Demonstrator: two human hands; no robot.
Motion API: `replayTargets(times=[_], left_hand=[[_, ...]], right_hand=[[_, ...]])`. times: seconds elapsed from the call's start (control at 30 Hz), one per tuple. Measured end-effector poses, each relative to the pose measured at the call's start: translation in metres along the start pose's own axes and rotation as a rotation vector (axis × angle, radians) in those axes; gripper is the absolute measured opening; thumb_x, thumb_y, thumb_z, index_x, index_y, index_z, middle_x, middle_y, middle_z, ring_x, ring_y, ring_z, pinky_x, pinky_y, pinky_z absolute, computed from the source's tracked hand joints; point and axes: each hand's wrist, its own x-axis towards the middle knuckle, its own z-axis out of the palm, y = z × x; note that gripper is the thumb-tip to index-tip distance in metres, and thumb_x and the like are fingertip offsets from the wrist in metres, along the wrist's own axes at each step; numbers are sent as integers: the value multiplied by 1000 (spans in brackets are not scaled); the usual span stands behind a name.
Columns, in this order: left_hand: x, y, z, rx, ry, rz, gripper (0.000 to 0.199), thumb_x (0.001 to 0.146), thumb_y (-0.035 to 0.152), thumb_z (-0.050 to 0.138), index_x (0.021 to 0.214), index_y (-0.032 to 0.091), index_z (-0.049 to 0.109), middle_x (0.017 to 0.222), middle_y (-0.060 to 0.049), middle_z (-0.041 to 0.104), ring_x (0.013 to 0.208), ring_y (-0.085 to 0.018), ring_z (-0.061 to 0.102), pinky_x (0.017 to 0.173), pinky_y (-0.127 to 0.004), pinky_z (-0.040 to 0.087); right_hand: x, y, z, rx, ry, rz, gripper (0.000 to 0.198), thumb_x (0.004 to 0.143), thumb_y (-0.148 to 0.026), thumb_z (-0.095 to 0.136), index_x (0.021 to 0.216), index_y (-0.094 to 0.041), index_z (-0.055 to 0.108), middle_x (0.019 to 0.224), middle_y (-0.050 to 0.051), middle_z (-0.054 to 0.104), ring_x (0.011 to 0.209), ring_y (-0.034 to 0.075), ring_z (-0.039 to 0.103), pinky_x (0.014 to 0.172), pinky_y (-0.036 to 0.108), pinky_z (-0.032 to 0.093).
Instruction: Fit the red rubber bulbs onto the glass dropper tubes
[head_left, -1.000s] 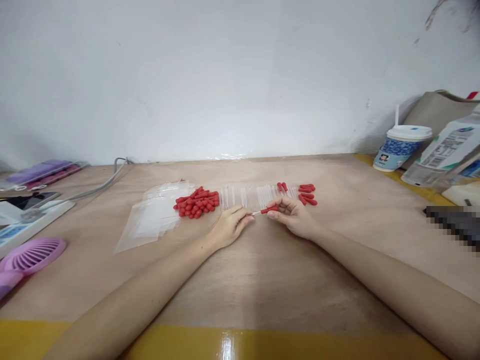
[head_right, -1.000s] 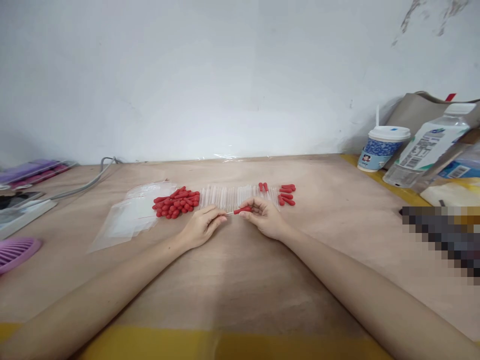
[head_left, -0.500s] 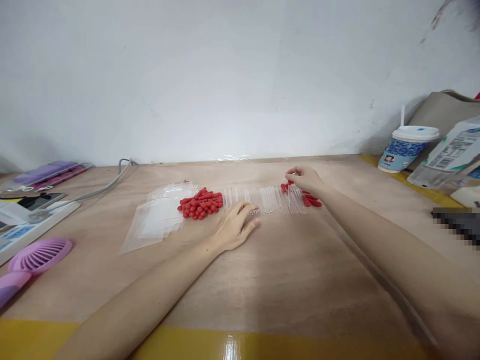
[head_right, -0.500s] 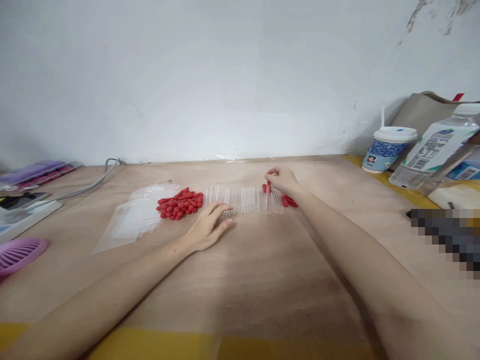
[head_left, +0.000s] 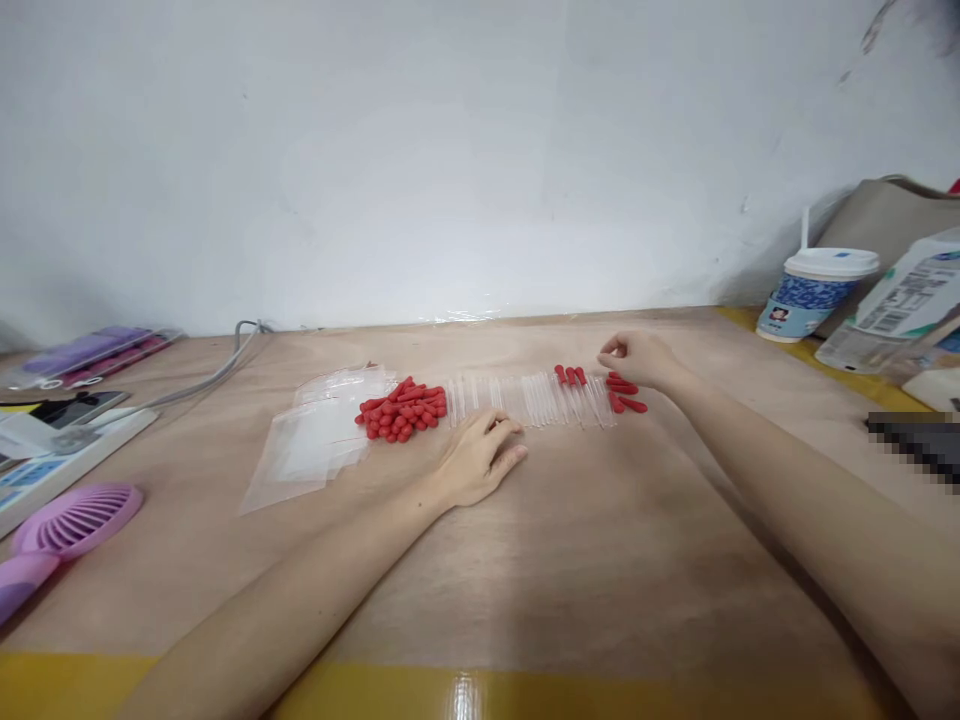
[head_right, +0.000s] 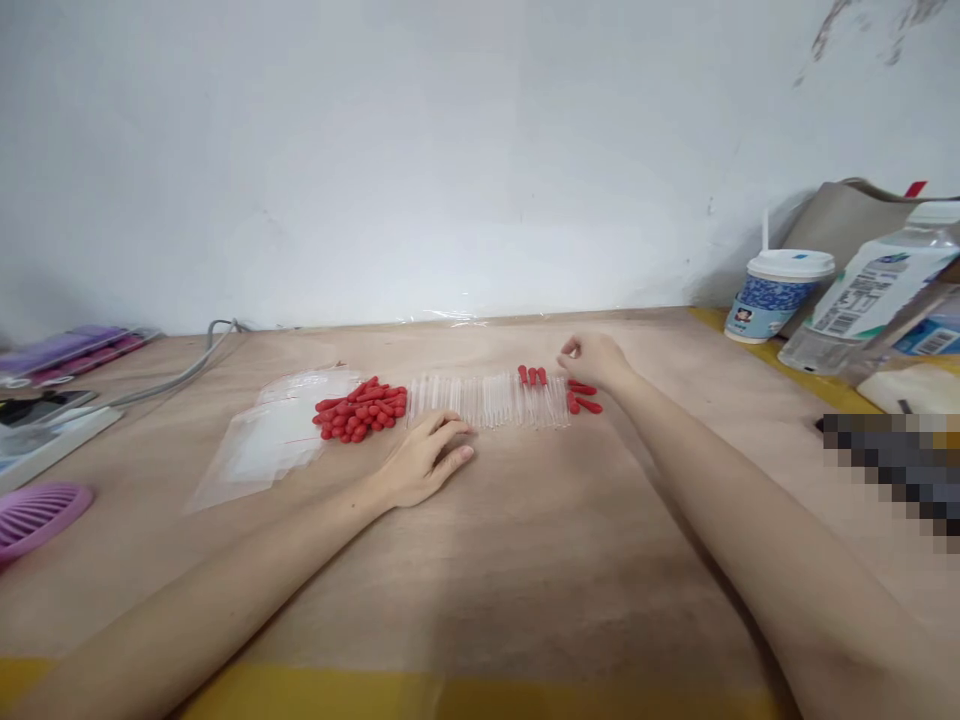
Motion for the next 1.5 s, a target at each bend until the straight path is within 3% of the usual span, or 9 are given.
replayTargets(times=[0.17,0.3,0.4,0.53,0.7,0.93,1.13,1.37,1.5], left_hand=[[1,0,2,18,8,-9,22,86,32,43,96,17,56,97,-8,54,89,-20,51,79,-35,42],[1,1,1,49,15,-35,18,85,30,45,89,17,58,93,-7,54,85,-19,50,77,-34,42],[1,2,1,94,54,-74,16,83,28,47,85,17,58,89,-6,54,84,-19,50,76,-34,40],[6,-2,0,219,131,-219,13,81,27,48,82,18,58,85,-5,54,85,-20,48,76,-35,38],[29,-11,-6,406,159,-419,15,79,30,49,82,19,58,87,-7,55,87,-24,49,76,-38,37],[70,-18,0,537,-6,-653,36,73,44,49,82,13,65,96,-16,58,97,-31,48,83,-40,36],[83,-21,1,498,-113,-778,46,71,44,50,95,8,66,103,-20,61,101,-34,50,85,-41,37],[87,-25,-3,399,-114,-769,33,73,39,50,79,12,68,88,-18,66,95,-33,57,75,-37,43],[77,-15,-8,354,-32,-639,30,83,34,41,80,13,63,90,-14,63,92,-27,57,75,-35,43]], right_hand=[[-3,35,-1,84,-149,142,13,72,-25,59,79,-17,68,82,6,68,76,19,60,65,27,44],[-5,45,11,119,-130,177,19,75,-25,57,88,-15,67,84,6,68,73,17,61,63,25,45],[-4,45,13,128,-121,218,19,74,-26,58,84,-14,68,77,7,68,64,17,60,54,25,44],[-4,45,11,144,-131,231,15,71,-28,61,72,-15,69,67,6,67,56,15,57,49,24,41],[-6,38,7,153,-56,226,15,73,-26,57,74,-15,67,73,7,68,64,16,59,53,25,41],[-15,14,2,152,66,146,15,73,-24,55,79,-16,66,78,6,66,66,16,59,57,25,42],[-18,7,12,136,194,29,18,75,-25,52,81,-16,66,85,9,61,76,19,57,70,31,43],[-30,-10,24,189,320,-2,18,75,-24,50,81,-14,64,83,9,57,74,19,54,71,33,42],[-57,-37,39,314,303,-191,15,77,-28,51,79,-16,59,76,6,58,69,18,54,66,32,44]])
